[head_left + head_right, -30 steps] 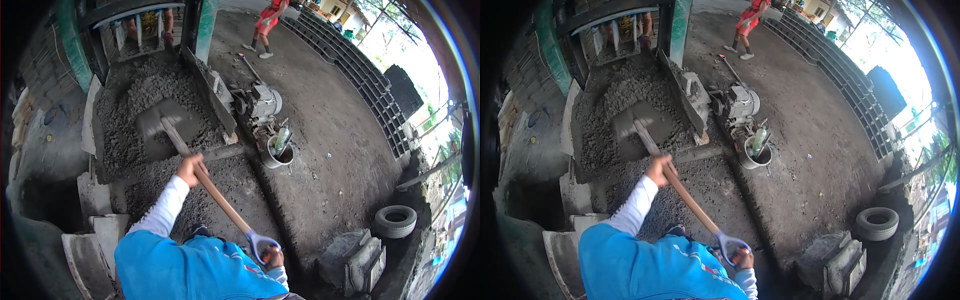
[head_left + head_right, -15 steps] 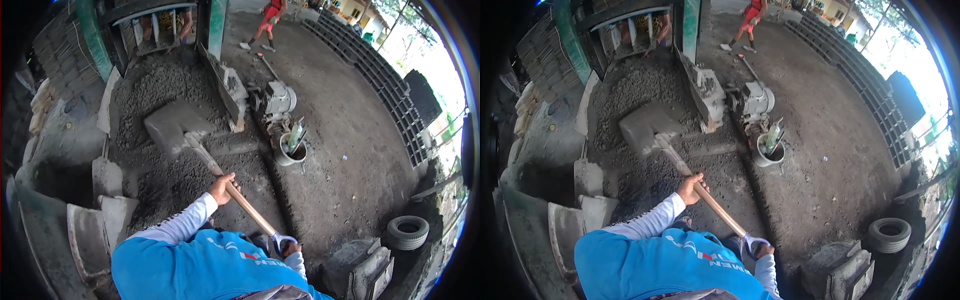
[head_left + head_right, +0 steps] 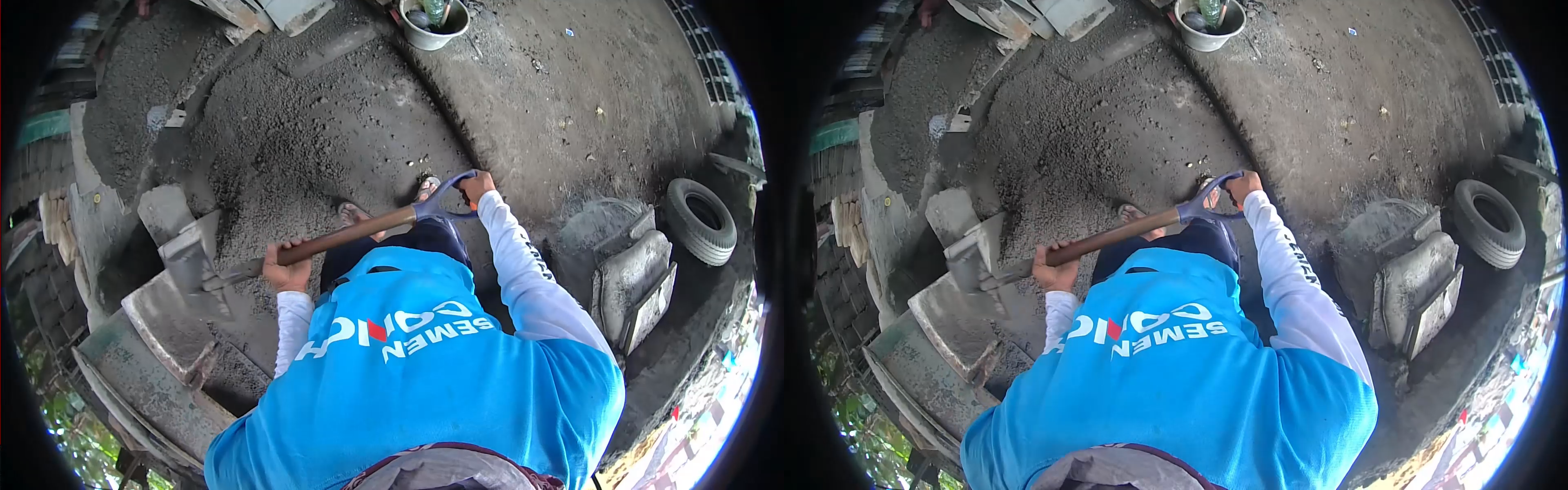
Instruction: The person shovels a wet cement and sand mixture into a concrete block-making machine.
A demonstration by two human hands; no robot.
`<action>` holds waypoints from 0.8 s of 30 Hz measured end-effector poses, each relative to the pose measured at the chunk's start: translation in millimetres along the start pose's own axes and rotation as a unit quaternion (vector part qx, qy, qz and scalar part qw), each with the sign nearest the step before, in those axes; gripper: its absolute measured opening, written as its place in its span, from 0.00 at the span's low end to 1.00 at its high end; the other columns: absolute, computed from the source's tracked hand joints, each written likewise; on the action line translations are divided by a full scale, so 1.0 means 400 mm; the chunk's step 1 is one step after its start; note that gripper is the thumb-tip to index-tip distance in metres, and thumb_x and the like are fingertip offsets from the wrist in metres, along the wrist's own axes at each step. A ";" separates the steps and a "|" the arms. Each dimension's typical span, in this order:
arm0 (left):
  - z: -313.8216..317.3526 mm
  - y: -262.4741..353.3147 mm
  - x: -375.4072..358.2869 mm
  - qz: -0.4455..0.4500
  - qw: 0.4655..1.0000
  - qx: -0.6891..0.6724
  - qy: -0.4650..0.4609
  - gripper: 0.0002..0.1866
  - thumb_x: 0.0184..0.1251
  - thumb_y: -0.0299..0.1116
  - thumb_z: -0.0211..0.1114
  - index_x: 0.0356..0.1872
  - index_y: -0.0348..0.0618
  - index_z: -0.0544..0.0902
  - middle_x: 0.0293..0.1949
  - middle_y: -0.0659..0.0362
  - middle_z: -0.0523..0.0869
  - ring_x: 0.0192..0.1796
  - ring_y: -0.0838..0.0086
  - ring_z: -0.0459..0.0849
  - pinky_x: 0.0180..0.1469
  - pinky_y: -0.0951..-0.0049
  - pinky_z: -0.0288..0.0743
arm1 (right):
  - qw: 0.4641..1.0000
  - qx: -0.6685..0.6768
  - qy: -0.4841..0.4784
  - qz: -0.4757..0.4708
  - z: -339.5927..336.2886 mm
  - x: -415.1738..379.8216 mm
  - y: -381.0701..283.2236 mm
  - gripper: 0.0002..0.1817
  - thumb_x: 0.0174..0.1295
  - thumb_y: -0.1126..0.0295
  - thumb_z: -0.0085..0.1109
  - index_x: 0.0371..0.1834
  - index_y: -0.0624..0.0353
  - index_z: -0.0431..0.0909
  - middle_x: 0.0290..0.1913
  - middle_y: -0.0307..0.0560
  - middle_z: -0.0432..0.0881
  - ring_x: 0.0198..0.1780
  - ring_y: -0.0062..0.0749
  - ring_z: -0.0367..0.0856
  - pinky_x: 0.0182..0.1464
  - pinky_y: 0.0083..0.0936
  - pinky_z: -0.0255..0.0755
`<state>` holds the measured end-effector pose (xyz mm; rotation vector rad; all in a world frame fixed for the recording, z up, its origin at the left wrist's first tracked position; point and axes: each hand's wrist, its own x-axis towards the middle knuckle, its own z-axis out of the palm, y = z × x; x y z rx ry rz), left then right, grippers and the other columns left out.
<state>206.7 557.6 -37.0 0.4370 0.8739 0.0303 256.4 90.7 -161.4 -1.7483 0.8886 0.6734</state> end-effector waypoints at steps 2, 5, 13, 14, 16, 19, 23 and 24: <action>-0.126 -0.030 0.037 -0.042 0.993 -0.040 0.106 0.14 0.63 0.43 0.60 0.26 0.44 0.73 0.25 0.55 0.76 0.34 0.58 0.78 0.54 0.43 0.69 | 0.999 -0.043 0.012 -0.017 0.008 -0.022 0.061 0.10 0.53 0.71 0.67 0.28 0.67 0.78 0.19 0.47 0.78 0.16 0.33 0.75 0.17 0.32 0.66; -0.324 -0.074 0.111 -0.080 0.981 -0.051 0.170 0.16 0.64 0.45 0.57 0.25 0.45 0.69 0.22 0.55 0.73 0.31 0.59 0.76 0.50 0.45 0.71 | 0.991 -0.124 -0.002 -0.041 0.029 -0.126 0.074 0.08 0.55 0.73 0.66 0.27 0.66 0.77 0.19 0.45 0.79 0.18 0.29 0.78 0.18 0.30 0.69; -0.586 -0.131 0.210 -0.061 0.960 -0.057 0.267 0.15 0.61 0.41 0.62 0.26 0.46 0.68 0.20 0.57 0.71 0.24 0.62 0.73 0.39 0.51 0.74 | 0.958 -0.256 0.115 -0.054 0.107 -0.167 0.050 0.07 0.57 0.64 0.62 0.35 0.51 0.85 0.25 0.40 0.84 0.26 0.30 0.84 0.31 0.27 0.77; -0.574 -0.121 0.202 -0.060 0.954 -0.096 0.276 0.14 0.60 0.41 0.62 0.26 0.46 0.68 0.20 0.57 0.71 0.24 0.62 0.73 0.38 0.51 0.74 | 0.956 -0.251 0.111 -0.102 0.119 -0.178 0.011 0.07 0.54 0.66 0.64 0.34 0.55 0.85 0.25 0.42 0.84 0.26 0.30 0.83 0.30 0.28 0.76; -0.563 -0.094 0.188 -0.060 0.938 -0.179 0.292 0.14 0.59 0.41 0.62 0.25 0.46 0.68 0.19 0.58 0.71 0.23 0.63 0.73 0.37 0.52 0.75 | 0.969 -0.178 0.061 -0.158 0.156 -0.160 -0.063 0.09 0.50 0.71 0.67 0.29 0.66 0.80 0.19 0.45 0.79 0.18 0.28 0.77 0.20 0.27 0.71; -0.603 -0.071 0.197 -0.015 0.923 -0.275 0.268 0.14 0.59 0.41 0.61 0.25 0.46 0.68 0.19 0.58 0.71 0.23 0.63 0.73 0.36 0.50 0.74 | 0.964 -0.186 -0.032 -0.186 0.222 -0.267 -0.280 0.10 0.52 0.72 0.67 0.31 0.66 0.78 0.20 0.45 0.78 0.17 0.28 0.76 0.19 0.27 0.70; -0.545 -0.022 0.100 0.019 0.880 -0.390 0.270 0.14 0.60 0.43 0.60 0.27 0.46 0.69 0.17 0.59 0.70 0.23 0.63 0.73 0.36 0.48 0.74 | 0.920 -0.221 -0.193 -0.262 0.319 -0.325 -0.497 0.12 0.50 0.72 0.67 0.32 0.66 0.75 0.21 0.45 0.77 0.19 0.27 0.76 0.22 0.26 0.70; -0.536 -0.023 0.075 0.040 0.870 -0.408 0.274 0.14 0.61 0.43 0.59 0.27 0.46 0.69 0.17 0.59 0.70 0.22 0.64 0.73 0.36 0.48 0.74 | 0.903 -0.239 -0.231 -0.272 0.347 -0.337 -0.553 0.12 0.49 0.72 0.67 0.32 0.66 0.74 0.22 0.45 0.77 0.20 0.26 0.76 0.23 0.26 0.70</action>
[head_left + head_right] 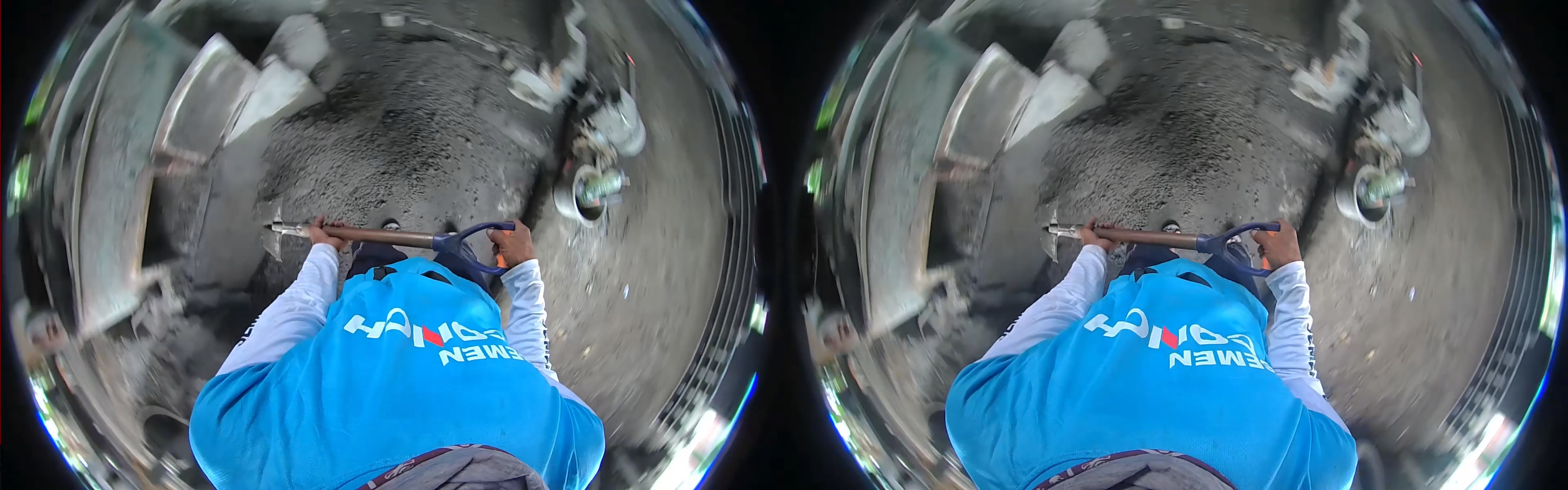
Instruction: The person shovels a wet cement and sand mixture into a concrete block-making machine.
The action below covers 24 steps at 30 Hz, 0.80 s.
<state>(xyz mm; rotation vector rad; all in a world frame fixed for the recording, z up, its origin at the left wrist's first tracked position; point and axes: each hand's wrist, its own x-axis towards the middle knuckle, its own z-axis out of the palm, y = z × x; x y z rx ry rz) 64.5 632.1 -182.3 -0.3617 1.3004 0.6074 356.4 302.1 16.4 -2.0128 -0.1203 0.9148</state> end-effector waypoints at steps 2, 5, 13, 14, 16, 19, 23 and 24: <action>-0.058 -0.011 -0.023 0.052 0.996 -0.069 -0.004 0.14 0.61 0.44 0.59 0.27 0.46 0.69 0.16 0.59 0.69 0.21 0.64 0.72 0.36 0.48 0.74 | 0.995 -0.036 -0.080 -0.047 -0.012 0.059 -0.081 0.15 0.50 0.70 0.67 0.37 0.67 0.74 0.23 0.44 0.77 0.21 0.26 0.76 0.24 0.25 0.71; -0.158 -0.084 -0.082 0.139 0.972 -0.190 -0.011 0.14 0.61 0.44 0.59 0.27 0.46 0.67 0.15 0.59 0.68 0.20 0.64 0.71 0.34 0.50 0.73 | 0.972 -0.098 -0.179 -0.118 -0.025 0.124 -0.185 0.20 0.52 0.67 0.67 0.44 0.68 0.74 0.26 0.45 0.79 0.25 0.28 0.78 0.29 0.26 0.73; -0.490 -0.376 -0.195 0.133 0.922 -0.355 0.075 0.13 0.63 0.43 0.60 0.31 0.49 0.67 0.18 0.61 0.69 0.22 0.68 0.72 0.35 0.54 0.73 | 0.754 -0.200 -0.310 -0.544 0.007 0.104 -0.354 0.17 0.51 0.69 0.65 0.45 0.60 0.80 0.42 0.48 0.83 0.50 0.47 0.78 0.59 0.36 0.69; -0.518 -0.394 -0.217 0.144 0.916 -0.363 0.093 0.13 0.63 0.43 0.60 0.32 0.50 0.67 0.19 0.62 0.70 0.22 0.68 0.72 0.38 0.52 0.73 | 0.736 -0.181 -0.349 -0.552 0.028 0.088 -0.354 0.14 0.51 0.69 0.65 0.42 0.60 0.81 0.42 0.47 0.83 0.50 0.45 0.78 0.59 0.36 0.69; -0.578 -0.419 -0.227 0.153 0.898 -0.395 0.115 0.12 0.64 0.43 0.60 0.33 0.50 0.67 0.21 0.62 0.71 0.23 0.68 0.73 0.39 0.51 0.73 | 0.697 -0.146 -0.425 -0.559 0.066 0.061 -0.353 0.10 0.52 0.69 0.65 0.36 0.60 0.82 0.42 0.46 0.83 0.49 0.43 0.79 0.60 0.36 0.68; -0.689 -0.444 -0.168 0.161 0.872 -0.444 0.128 0.13 0.64 0.43 0.61 0.35 0.51 0.67 0.21 0.62 0.71 0.24 0.69 0.74 0.33 0.60 0.73 | 0.632 -0.163 -0.467 -0.596 0.100 -0.030 -0.385 0.07 0.54 0.68 0.63 0.25 0.59 0.80 0.30 0.44 0.82 0.36 0.39 0.80 0.59 0.39 0.68; -0.652 -0.438 -0.266 0.131 0.881 -0.449 0.066 0.15 0.65 0.43 0.59 0.45 0.51 0.66 0.27 0.60 0.71 0.27 0.67 0.72 0.36 0.53 0.76 | 0.565 -0.121 -0.511 -0.636 0.154 -0.153 -0.423 0.12 0.55 0.64 0.62 0.19 0.59 0.77 0.21 0.43 0.80 0.27 0.38 0.78 0.51 0.37 0.70; -0.639 -0.419 -0.281 0.112 0.887 -0.446 0.046 0.15 0.65 0.44 0.59 0.44 0.51 0.66 0.27 0.60 0.71 0.27 0.67 0.72 0.36 0.52 0.76 | 0.542 -0.120 -0.517 -0.652 0.172 -0.183 -0.436 0.13 0.56 0.63 0.62 0.18 0.59 0.77 0.22 0.43 0.80 0.26 0.38 0.78 0.49 0.36 0.70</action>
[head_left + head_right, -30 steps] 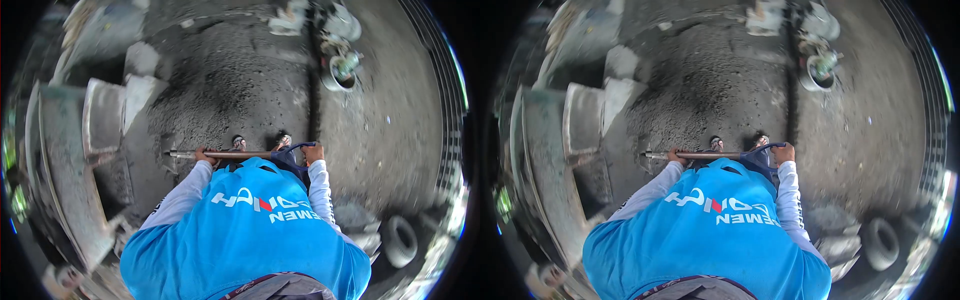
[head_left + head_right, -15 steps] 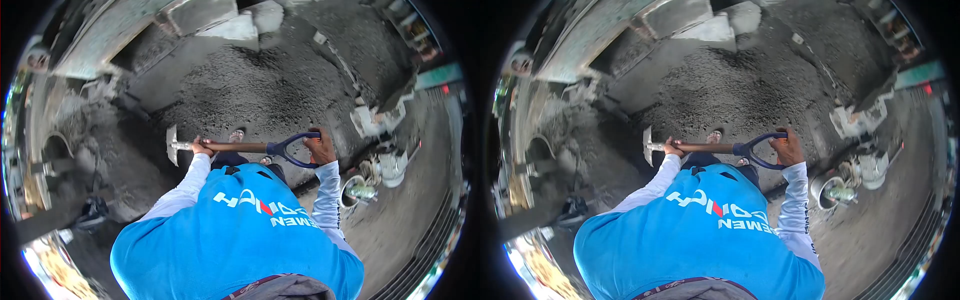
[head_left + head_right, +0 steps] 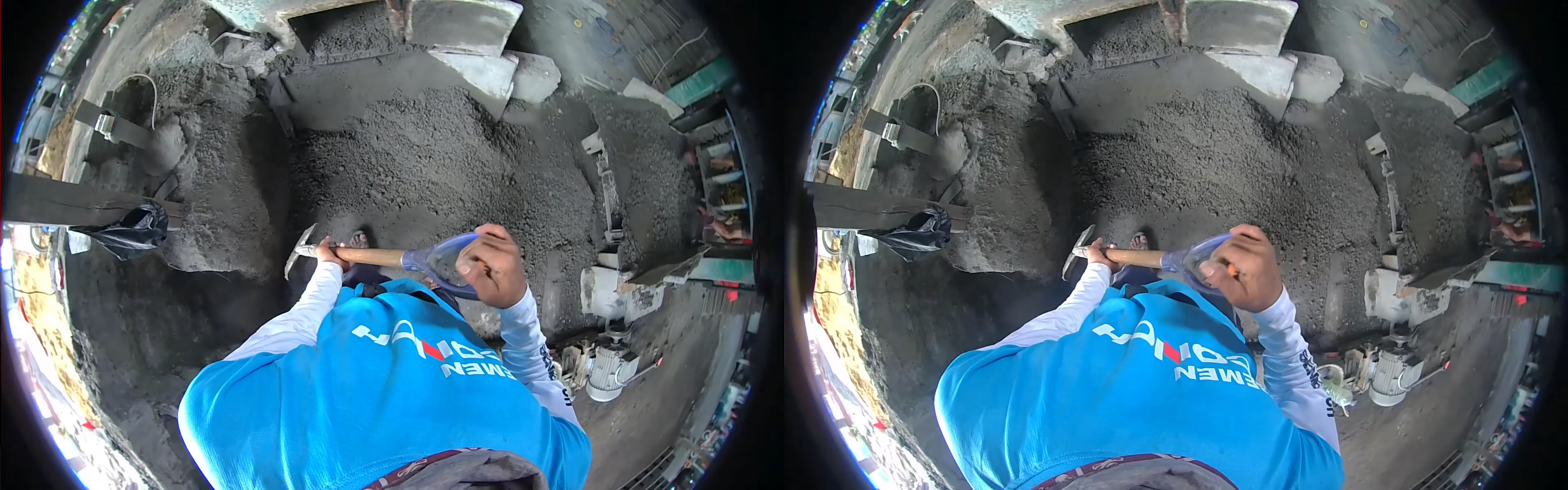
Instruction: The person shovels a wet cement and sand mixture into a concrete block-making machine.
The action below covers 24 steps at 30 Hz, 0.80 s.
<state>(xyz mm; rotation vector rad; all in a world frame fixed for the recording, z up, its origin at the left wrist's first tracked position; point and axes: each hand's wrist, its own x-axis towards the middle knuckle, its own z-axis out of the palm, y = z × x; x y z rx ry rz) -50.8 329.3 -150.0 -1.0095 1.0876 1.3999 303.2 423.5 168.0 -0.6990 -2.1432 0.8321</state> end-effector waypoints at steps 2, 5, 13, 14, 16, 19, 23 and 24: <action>0.056 0.014 -0.005 -0.054 0.998 0.011 -0.025 0.15 0.65 0.45 0.59 0.44 0.52 0.66 0.25 0.60 0.70 0.27 0.67 0.72 0.37 0.50 0.75 | 0.999 -0.016 -0.021 -0.036 0.035 0.072 -0.041 0.17 0.56 0.57 0.63 0.17 0.56 0.77 0.22 0.43 0.81 0.25 0.38 0.79 0.42 0.32 0.70; 0.154 0.058 0.089 -0.096 0.991 0.085 -0.036 0.12 0.64 0.45 0.59 0.40 0.54 0.69 0.25 0.61 0.75 0.26 0.68 0.75 0.34 0.56 0.74 | 0.990 -0.096 -0.087 -0.057 0.118 0.169 -0.090 0.22 0.54 0.46 0.63 0.21 0.55 0.79 0.25 0.45 0.83 0.27 0.39 0.83 0.37 0.30 0.71; 0.561 0.051 -0.085 -0.126 0.943 0.218 -0.215 0.17 0.62 0.45 0.64 0.39 0.43 0.71 0.26 0.55 0.75 0.26 0.60 0.76 0.33 0.54 0.74 | 0.956 -0.168 -0.227 0.074 0.292 0.433 -0.099 0.31 0.50 0.54 0.72 0.54 0.60 0.75 0.40 0.55 0.85 0.37 0.54 0.85 0.38 0.41 0.79; 0.611 0.046 -0.147 -0.130 0.937 0.222 -0.238 0.17 0.61 0.45 0.65 0.39 0.43 0.71 0.26 0.54 0.76 0.27 0.60 0.76 0.33 0.55 0.75 | 0.960 -0.181 -0.197 0.082 0.289 0.473 -0.093 0.30 0.50 0.57 0.72 0.54 0.60 0.75 0.41 0.56 0.85 0.38 0.53 0.85 0.39 0.40 0.80; 0.722 0.021 -0.215 -0.140 0.919 0.177 -0.322 0.16 0.61 0.41 0.66 0.39 0.43 0.73 0.29 0.54 0.77 0.30 0.61 0.78 0.36 0.54 0.76 | 0.963 -0.209 -0.138 0.097 0.252 0.567 -0.095 0.28 0.50 0.63 0.73 0.54 0.59 0.76 0.42 0.56 0.85 0.40 0.52 0.85 0.40 0.38 0.80; 0.882 -0.009 -0.364 -0.177 0.872 0.114 -0.442 0.12 0.63 0.37 0.65 0.41 0.42 0.74 0.34 0.53 0.80 0.36 0.61 0.81 0.42 0.54 0.78 | 0.975 -0.210 -0.063 0.039 0.173 0.706 -0.090 0.26 0.48 0.72 0.71 0.54 0.60 0.77 0.41 0.58 0.85 0.41 0.50 0.86 0.43 0.36 0.80; 1.063 -0.012 -0.452 -0.174 0.817 0.105 -0.539 0.13 0.61 0.36 0.67 0.41 0.43 0.75 0.36 0.56 0.80 0.37 0.63 0.83 0.40 0.62 0.79 | 0.971 -0.218 -0.084 0.049 0.072 0.880 -0.117 0.25 0.50 0.75 0.69 0.54 0.61 0.77 0.42 0.59 0.85 0.44 0.46 0.87 0.46 0.33 0.79; 1.086 -0.004 -0.461 -0.156 0.821 0.097 -0.541 0.13 0.62 0.36 0.66 0.41 0.42 0.76 0.35 0.56 0.81 0.37 0.63 0.83 0.41 0.62 0.79 | 0.973 -0.196 -0.109 0.049 0.061 0.919 -0.097 0.25 0.50 0.75 0.68 0.55 0.61 0.77 0.43 0.60 0.85 0.44 0.45 0.87 0.46 0.33 0.79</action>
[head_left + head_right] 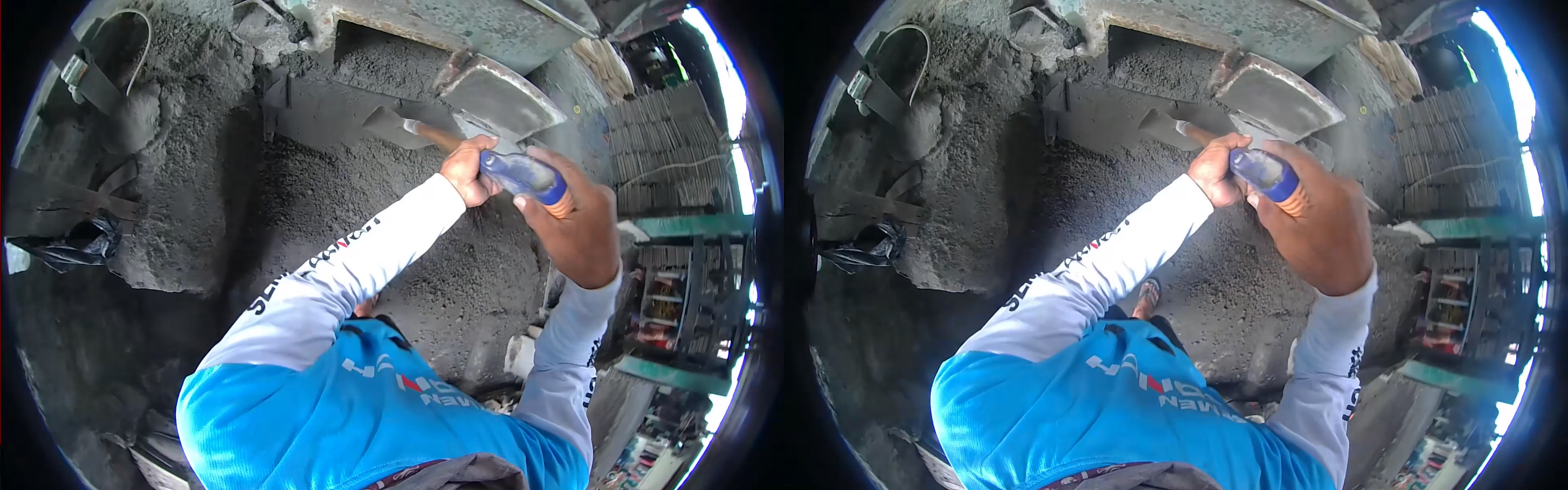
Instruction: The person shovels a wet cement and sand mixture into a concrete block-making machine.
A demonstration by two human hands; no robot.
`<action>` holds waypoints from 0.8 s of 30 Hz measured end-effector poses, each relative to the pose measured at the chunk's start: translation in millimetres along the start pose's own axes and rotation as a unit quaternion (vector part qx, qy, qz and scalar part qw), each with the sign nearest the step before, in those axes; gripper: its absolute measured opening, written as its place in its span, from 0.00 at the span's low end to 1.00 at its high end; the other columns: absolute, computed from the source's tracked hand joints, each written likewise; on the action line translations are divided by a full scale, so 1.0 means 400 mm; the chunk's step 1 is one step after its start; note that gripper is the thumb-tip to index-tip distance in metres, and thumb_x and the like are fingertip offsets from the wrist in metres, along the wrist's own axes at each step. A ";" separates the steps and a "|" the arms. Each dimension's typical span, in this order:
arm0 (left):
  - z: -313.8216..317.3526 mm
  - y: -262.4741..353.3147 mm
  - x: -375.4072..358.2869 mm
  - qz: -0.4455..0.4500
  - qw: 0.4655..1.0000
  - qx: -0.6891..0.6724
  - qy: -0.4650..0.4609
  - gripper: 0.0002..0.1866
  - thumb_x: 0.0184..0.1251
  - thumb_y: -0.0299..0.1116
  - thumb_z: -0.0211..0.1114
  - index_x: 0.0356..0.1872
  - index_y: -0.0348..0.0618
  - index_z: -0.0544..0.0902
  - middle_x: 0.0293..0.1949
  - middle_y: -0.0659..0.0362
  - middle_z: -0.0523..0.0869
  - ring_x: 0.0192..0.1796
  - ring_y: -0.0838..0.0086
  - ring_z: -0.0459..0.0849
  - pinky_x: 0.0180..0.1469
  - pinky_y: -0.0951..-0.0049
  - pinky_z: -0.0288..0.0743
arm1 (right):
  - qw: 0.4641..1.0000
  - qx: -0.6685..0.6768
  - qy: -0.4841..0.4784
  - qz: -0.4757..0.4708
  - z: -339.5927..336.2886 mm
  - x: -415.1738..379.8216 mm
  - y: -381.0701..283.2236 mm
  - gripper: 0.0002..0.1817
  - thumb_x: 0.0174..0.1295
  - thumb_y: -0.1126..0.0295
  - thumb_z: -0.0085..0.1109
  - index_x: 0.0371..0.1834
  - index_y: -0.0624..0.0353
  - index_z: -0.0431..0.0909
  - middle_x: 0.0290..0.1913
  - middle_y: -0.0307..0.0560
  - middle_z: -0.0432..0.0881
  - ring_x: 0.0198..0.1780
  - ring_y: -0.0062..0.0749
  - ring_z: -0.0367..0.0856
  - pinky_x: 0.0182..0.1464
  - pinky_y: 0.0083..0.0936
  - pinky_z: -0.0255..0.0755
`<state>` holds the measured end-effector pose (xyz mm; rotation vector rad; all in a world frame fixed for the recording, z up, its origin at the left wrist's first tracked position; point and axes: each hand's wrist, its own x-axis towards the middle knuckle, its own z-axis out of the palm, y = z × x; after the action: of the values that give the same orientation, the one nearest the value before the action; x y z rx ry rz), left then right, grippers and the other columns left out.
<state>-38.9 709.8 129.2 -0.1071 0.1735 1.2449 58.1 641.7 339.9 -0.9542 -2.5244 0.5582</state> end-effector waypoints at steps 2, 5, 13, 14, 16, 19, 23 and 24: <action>-0.010 0.038 0.064 0.037 0.999 0.010 0.008 0.13 0.63 0.37 0.65 0.41 0.40 0.76 0.34 0.55 0.81 0.38 0.63 0.85 0.42 0.63 0.79 | 0.998 0.047 -0.050 -0.013 0.006 0.076 0.065 0.26 0.51 0.76 0.67 0.56 0.61 0.77 0.43 0.60 0.85 0.45 0.44 0.87 0.47 0.34 0.78; -0.345 0.123 0.263 0.049 0.994 0.007 0.093 0.13 0.66 0.35 0.58 0.43 0.36 0.79 0.46 0.47 0.83 0.47 0.59 0.85 0.53 0.56 0.80 | 0.985 -0.030 -0.136 0.101 0.286 0.167 0.309 0.22 0.55 0.72 0.64 0.56 0.56 0.79 0.40 0.56 0.86 0.41 0.40 0.87 0.45 0.32 0.77; -0.829 -0.003 0.137 -0.019 0.953 0.260 0.157 0.07 0.57 0.34 0.62 0.27 0.41 0.80 0.26 0.52 0.83 0.27 0.60 0.83 0.35 0.60 0.80 | 0.979 -0.058 -0.187 0.050 0.574 -0.179 0.332 0.31 0.51 0.65 0.59 0.63 0.51 0.73 0.29 0.62 0.83 0.31 0.59 0.83 0.37 0.51 0.77; -0.884 -0.063 0.102 -0.036 0.934 0.298 0.193 0.07 0.58 0.34 0.62 0.27 0.41 0.81 0.27 0.52 0.83 0.28 0.60 0.84 0.34 0.60 0.80 | 0.976 -0.064 -0.204 0.050 0.614 -0.285 0.334 0.32 0.52 0.64 0.59 0.65 0.51 0.70 0.28 0.62 0.82 0.30 0.59 0.83 0.36 0.52 0.77; -0.938 -0.192 0.004 -0.114 0.891 0.301 0.319 0.08 0.59 0.34 0.60 0.28 0.42 0.83 0.27 0.52 0.84 0.28 0.60 0.85 0.33 0.61 0.80 | 0.958 -0.040 -0.273 0.083 0.697 -0.494 0.326 0.34 0.54 0.62 0.57 0.68 0.51 0.66 0.27 0.61 0.82 0.28 0.60 0.83 0.35 0.52 0.77; -0.927 -0.290 -0.108 -0.072 0.893 0.285 0.340 0.09 0.62 0.34 0.57 0.32 0.41 0.83 0.26 0.53 0.84 0.29 0.63 0.86 0.33 0.60 0.81 | 0.968 -0.037 -0.245 0.030 0.715 -0.664 0.308 0.34 0.56 0.59 0.57 0.69 0.52 0.66 0.25 0.62 0.82 0.25 0.60 0.82 0.32 0.54 0.75; -0.747 -0.317 -0.221 0.002 0.897 0.393 0.204 0.09 0.62 0.33 0.60 0.37 0.37 0.80 0.28 0.53 0.84 0.32 0.62 0.87 0.38 0.64 0.82 | 0.966 -0.016 -0.258 0.025 0.567 -0.629 0.222 0.32 0.56 0.65 0.55 0.67 0.56 0.68 0.27 0.59 0.83 0.28 0.55 0.83 0.32 0.51 0.75; -0.732 -0.308 -0.230 0.046 0.880 0.451 0.141 0.10 0.61 0.33 0.62 0.39 0.36 0.80 0.30 0.53 0.84 0.34 0.62 0.87 0.40 0.65 0.82 | 0.965 -0.020 -0.262 0.018 0.536 -0.617 0.211 0.32 0.55 0.66 0.56 0.67 0.56 0.68 0.27 0.59 0.83 0.28 0.55 0.83 0.31 0.51 0.75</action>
<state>28.0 533.6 -142.5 0.5394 1.0053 1.1287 172.0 481.9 65.3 -0.9668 -2.9932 0.8714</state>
